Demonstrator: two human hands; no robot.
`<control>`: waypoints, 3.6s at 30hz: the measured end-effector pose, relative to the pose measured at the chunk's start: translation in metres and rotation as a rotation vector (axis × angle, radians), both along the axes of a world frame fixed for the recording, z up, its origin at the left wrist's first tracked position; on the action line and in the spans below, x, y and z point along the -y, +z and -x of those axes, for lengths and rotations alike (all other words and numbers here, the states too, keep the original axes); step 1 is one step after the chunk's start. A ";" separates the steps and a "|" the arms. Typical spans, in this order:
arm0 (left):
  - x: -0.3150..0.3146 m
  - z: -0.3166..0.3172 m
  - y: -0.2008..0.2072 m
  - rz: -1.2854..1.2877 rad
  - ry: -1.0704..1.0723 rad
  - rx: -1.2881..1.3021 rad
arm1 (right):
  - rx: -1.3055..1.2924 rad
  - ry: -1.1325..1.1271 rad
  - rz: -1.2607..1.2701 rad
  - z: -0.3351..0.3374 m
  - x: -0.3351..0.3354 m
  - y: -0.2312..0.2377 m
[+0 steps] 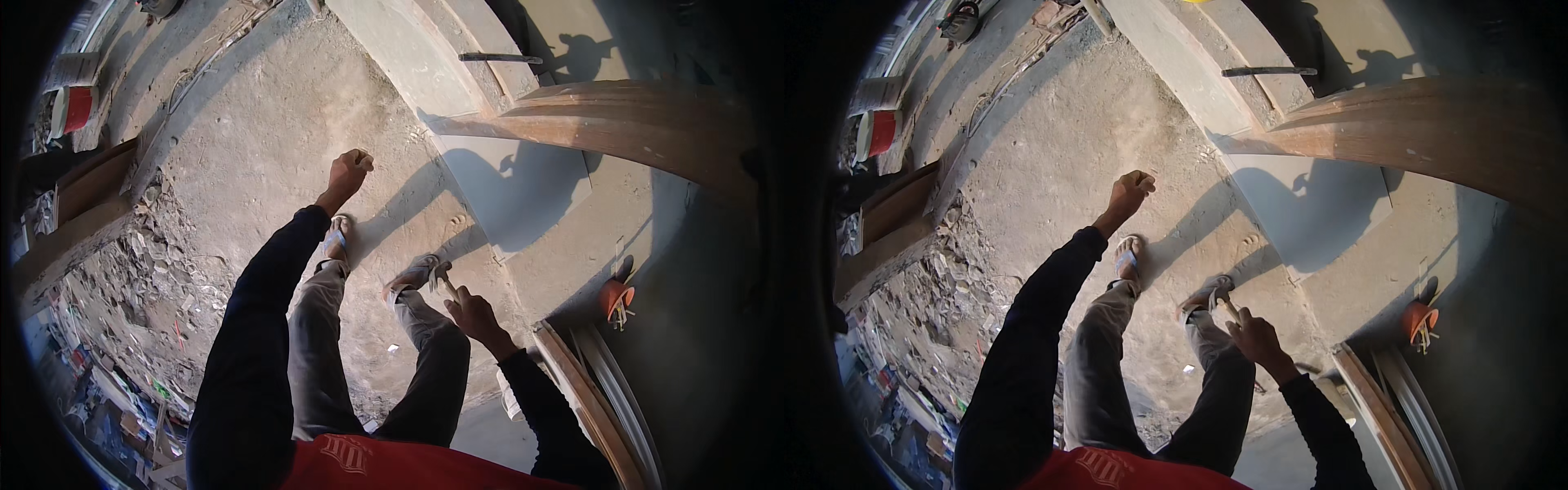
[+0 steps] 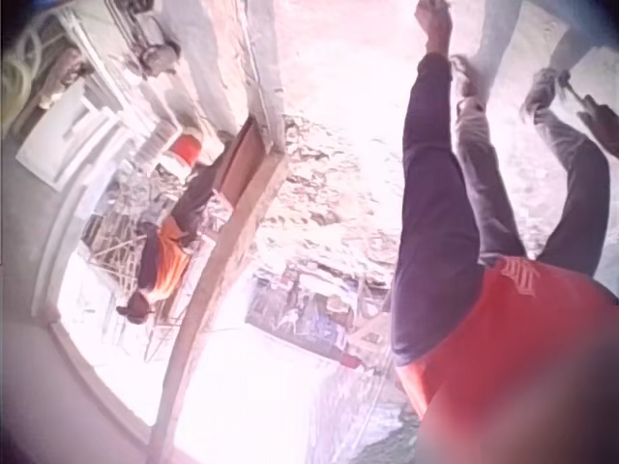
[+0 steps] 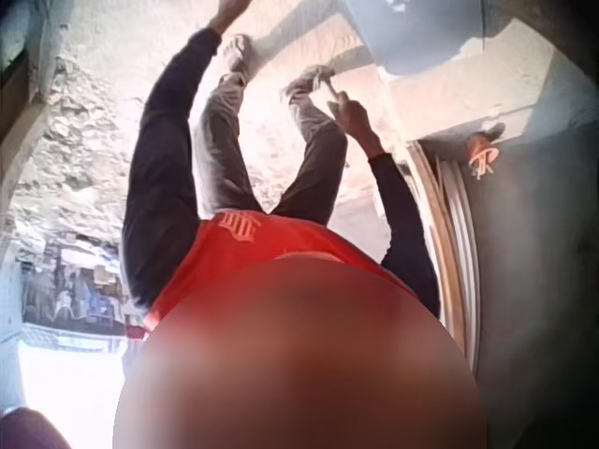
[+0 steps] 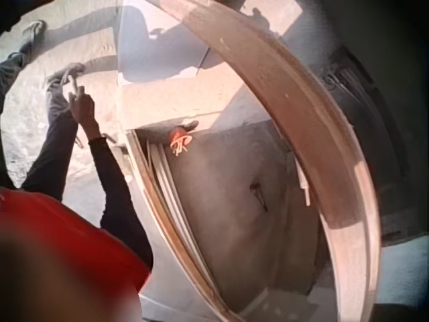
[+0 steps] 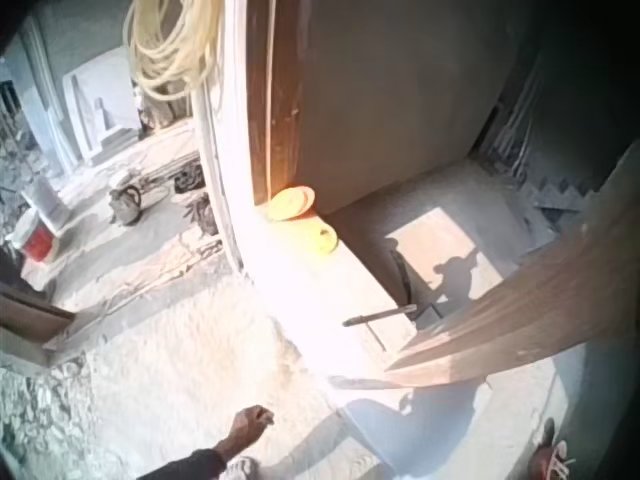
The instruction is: The person installs a white soffit panel along a concrete wall. They position the panel, use a hammer to drive nails into the panel's edge, and then place a metal trim piece over the edge, securing it with additional nails. The person works on the panel's edge and corner, ensuring it is flush against the wall.
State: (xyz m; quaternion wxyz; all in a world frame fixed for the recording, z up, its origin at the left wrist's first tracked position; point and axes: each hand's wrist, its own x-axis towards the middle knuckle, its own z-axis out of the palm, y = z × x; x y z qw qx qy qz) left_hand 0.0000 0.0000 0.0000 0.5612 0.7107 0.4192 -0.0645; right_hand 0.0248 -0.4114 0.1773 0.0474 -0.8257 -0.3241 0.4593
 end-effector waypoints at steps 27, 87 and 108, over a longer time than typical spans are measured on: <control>0.095 -0.142 -0.258 0.574 0.045 0.421 | 0.276 -0.153 -0.220 0.005 0.054 -0.387; 0.238 -0.045 -0.084 -0.357 -0.789 -0.527 | 1.324 -1.598 -0.006 0.167 0.987 -0.428; 0.313 0.003 -0.030 -0.516 -0.960 -0.446 | 1.073 -1.621 0.138 0.186 1.014 -0.433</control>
